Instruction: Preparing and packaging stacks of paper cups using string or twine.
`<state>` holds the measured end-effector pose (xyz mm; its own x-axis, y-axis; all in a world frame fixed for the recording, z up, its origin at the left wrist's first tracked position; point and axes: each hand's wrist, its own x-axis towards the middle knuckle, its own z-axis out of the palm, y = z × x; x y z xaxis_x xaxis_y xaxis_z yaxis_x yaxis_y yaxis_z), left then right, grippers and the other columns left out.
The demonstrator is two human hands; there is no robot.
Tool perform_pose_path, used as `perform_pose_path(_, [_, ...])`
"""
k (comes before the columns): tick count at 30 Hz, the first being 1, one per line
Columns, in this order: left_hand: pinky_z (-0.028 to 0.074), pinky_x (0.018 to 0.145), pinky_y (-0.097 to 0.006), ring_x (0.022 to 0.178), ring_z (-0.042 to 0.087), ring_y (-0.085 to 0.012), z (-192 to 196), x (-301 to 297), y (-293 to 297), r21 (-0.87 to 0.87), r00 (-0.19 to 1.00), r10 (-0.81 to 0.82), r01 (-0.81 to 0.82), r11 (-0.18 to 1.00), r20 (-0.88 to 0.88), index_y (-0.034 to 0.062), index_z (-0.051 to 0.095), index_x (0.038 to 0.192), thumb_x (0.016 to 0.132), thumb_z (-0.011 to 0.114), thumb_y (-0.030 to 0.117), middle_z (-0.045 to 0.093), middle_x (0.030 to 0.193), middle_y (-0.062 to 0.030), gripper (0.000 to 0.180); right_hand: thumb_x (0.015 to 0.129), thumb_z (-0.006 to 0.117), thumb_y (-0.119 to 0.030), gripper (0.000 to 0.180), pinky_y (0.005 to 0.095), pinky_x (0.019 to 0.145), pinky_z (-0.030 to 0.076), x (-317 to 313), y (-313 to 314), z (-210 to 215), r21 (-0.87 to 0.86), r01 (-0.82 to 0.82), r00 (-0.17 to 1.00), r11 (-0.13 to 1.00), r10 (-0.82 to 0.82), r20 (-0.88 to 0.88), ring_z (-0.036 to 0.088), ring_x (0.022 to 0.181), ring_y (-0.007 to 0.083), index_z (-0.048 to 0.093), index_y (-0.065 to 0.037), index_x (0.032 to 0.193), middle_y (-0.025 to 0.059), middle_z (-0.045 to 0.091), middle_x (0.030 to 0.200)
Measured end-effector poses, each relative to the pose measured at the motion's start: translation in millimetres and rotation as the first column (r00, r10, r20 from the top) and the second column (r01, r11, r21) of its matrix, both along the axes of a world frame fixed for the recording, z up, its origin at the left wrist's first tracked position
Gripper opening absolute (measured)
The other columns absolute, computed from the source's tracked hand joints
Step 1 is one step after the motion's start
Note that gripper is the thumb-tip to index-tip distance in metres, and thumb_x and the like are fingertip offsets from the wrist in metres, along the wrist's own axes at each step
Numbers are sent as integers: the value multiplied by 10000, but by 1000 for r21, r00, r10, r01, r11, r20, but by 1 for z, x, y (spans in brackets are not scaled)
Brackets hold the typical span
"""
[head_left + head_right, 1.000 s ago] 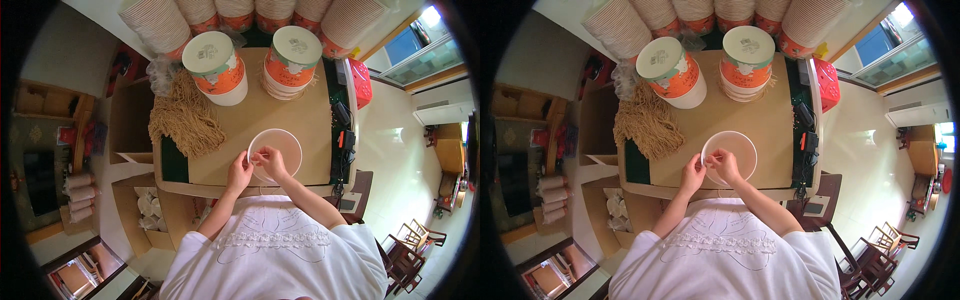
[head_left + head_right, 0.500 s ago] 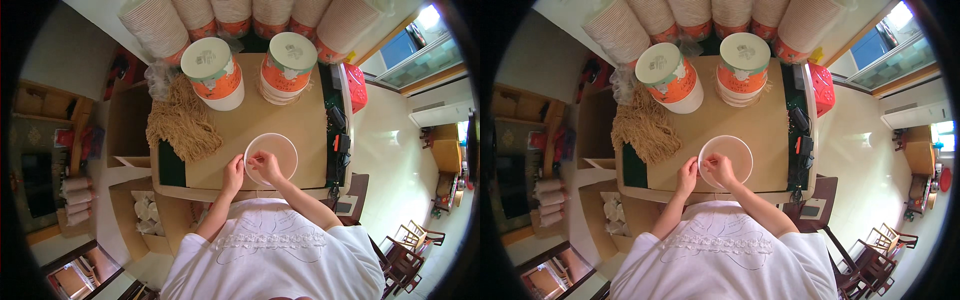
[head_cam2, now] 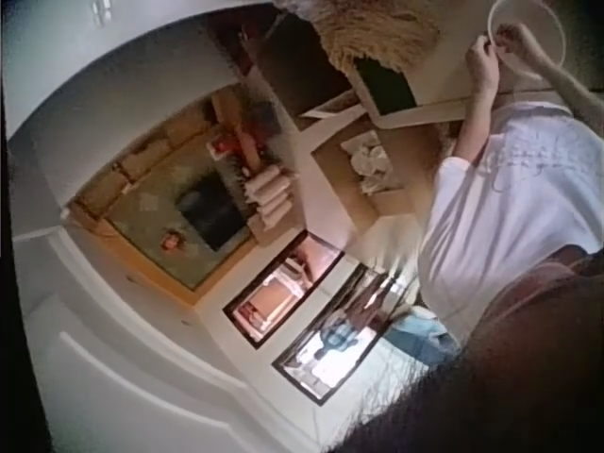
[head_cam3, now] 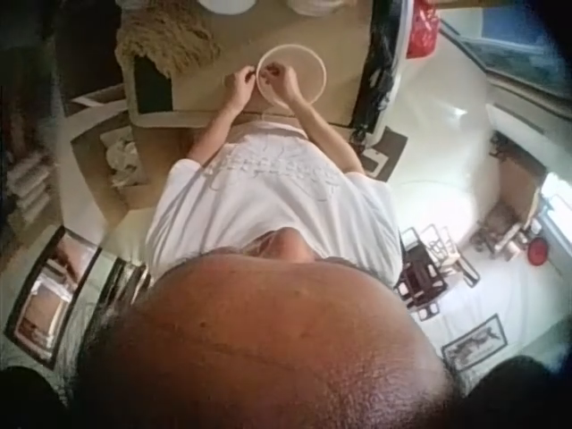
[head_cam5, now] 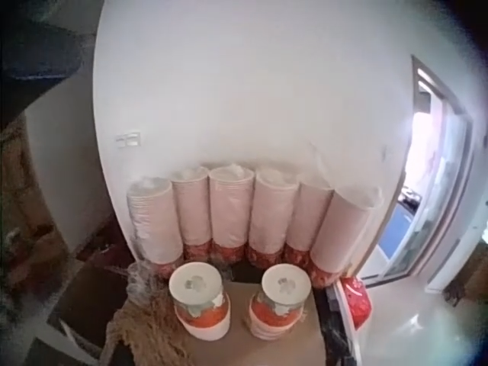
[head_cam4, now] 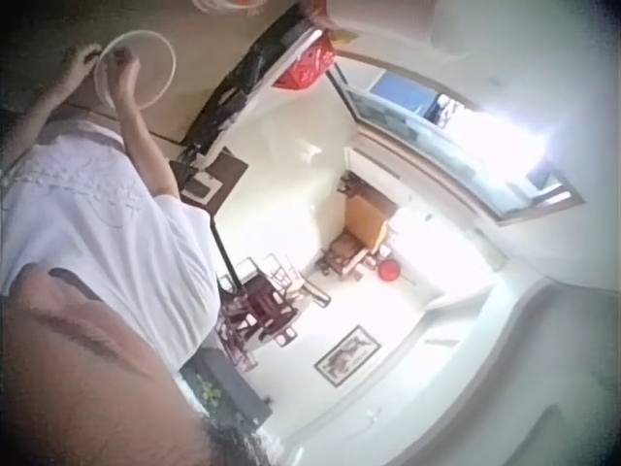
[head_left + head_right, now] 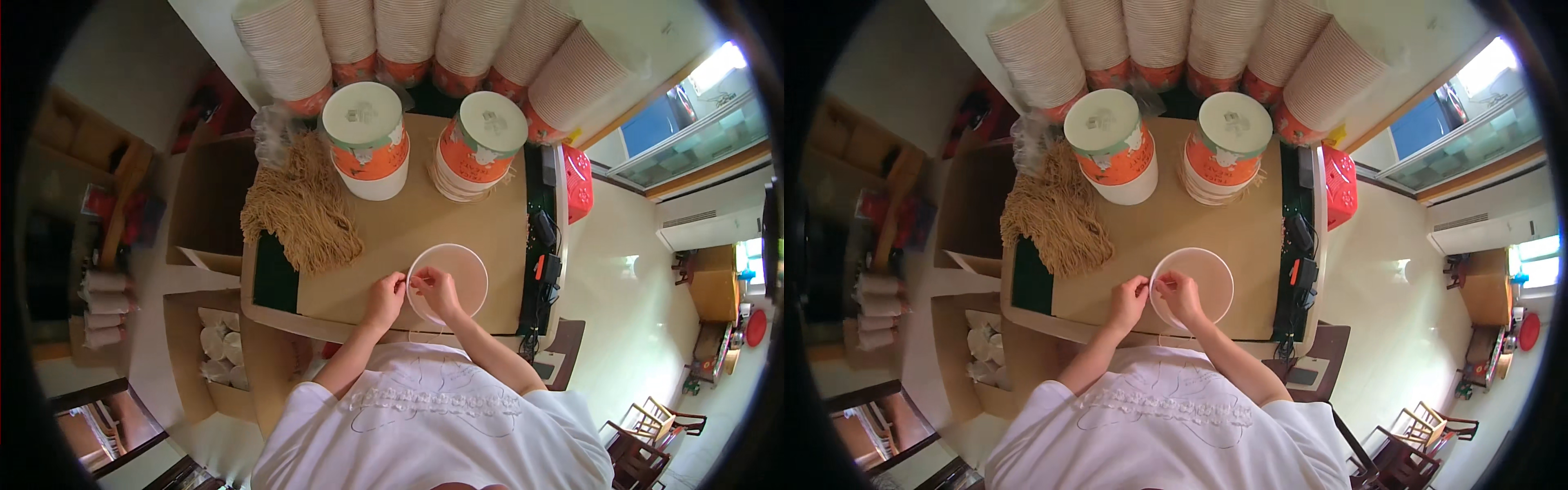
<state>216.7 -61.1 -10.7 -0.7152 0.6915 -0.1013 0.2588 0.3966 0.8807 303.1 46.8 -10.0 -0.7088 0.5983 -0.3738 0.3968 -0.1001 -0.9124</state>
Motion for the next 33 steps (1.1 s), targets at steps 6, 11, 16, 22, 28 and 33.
perform_pose_path(6, [471,571,-367,659,601,-312,-6,0,2,59,998,60,-58,997,-34,17,554,780,769,553,44,605,716,-152,29,821,586,-88,102,217,524,458,6,2,-2,-70,-42,999,997,42,1,558,611,76,590,14,827,41,606,673])
perform_pose_path(11, [475,539,-337,607,612,-244,-4,-8,-7,105,990,140,-138,985,-12,18,535,772,775,563,45,604,673,-119,39,808,591,-78,86,225,536,442,16,4,-2,99,-101,993,990,95,69,531,581,68,610,3,828,40,603,666])
perform_pose_path(16, [510,481,-261,588,598,-152,6,-13,-11,63,741,111,-203,977,662,12,519,838,829,526,51,592,703,-73,40,778,606,-88,119,272,585,476,16,-12,41,249,-201,975,947,219,-46,586,635,142,634,-25,875,95,620,726])
perform_pose_path(22, [454,418,-244,512,551,-137,-2,-18,-11,54,511,88,-257,965,855,40,504,885,840,516,120,581,704,-71,93,704,591,-52,127,397,661,459,1,-21,72,537,-342,898,771,437,-55,554,792,320,599,-39,831,132,578,842])
perform_pose_path(28, [315,323,-222,405,455,-98,-1,-18,-7,-21,466,101,-173,985,879,64,488,905,855,486,171,585,667,-81,118,725,589,-42,149,369,701,462,-3,6,62,684,-175,968,709,250,-10,548,804,303,613,-70,870,122,569,825])
perform_pose_path(33, [266,319,-200,403,418,-82,-2,-7,3,-40,542,147,-204,978,827,92,485,893,841,486,180,569,651,-74,103,734,572,-50,125,382,700,453,18,12,56,623,-86,985,777,161,-65,538,810,306,598,-54,857,124,563,826])
